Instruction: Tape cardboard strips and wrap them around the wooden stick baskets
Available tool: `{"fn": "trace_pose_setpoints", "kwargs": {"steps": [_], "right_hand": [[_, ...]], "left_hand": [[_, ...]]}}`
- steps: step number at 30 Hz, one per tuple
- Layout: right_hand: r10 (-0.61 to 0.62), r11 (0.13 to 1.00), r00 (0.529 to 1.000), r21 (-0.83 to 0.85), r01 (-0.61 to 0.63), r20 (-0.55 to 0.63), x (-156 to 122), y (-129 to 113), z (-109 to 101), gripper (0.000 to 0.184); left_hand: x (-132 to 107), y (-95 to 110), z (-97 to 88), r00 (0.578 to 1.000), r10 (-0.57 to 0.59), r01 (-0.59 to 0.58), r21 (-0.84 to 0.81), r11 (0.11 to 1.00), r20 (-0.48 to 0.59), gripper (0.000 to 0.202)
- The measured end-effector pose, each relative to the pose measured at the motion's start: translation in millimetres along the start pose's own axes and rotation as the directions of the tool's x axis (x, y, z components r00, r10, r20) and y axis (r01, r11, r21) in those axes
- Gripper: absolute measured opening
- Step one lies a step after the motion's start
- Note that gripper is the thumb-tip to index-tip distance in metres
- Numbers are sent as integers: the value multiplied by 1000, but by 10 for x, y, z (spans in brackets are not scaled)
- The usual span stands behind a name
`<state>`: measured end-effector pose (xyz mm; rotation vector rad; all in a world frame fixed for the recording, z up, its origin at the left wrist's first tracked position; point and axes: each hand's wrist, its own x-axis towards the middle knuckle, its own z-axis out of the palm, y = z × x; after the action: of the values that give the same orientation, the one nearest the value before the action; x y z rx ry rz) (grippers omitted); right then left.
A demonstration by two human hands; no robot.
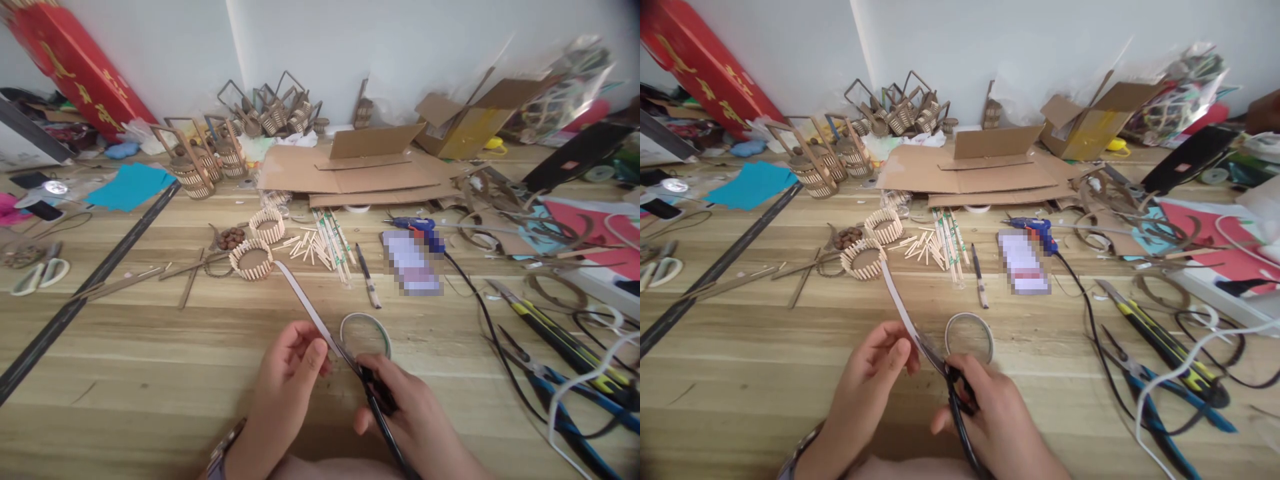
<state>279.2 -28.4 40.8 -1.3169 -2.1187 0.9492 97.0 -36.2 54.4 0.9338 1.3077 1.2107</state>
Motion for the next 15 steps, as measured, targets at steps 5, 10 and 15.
{"fn": "trace_pose_setpoints", "kwargs": {"steps": [5,10,15], "right_hand": [[-3,998,998,-59,7,65,-29,35,4,33],[-16,998,996,-52,20,83,-8,13,-20,39],[-20,999,997,-48,24,81,-4,2,-30,40]], "left_hand": [[25,39,40,997,-46,51,-87,995,59,35],[9,22,62,996,-39,46,-92,995,78,32],[3,-1,84,993,-50,63,-125,990,106,34]]}}
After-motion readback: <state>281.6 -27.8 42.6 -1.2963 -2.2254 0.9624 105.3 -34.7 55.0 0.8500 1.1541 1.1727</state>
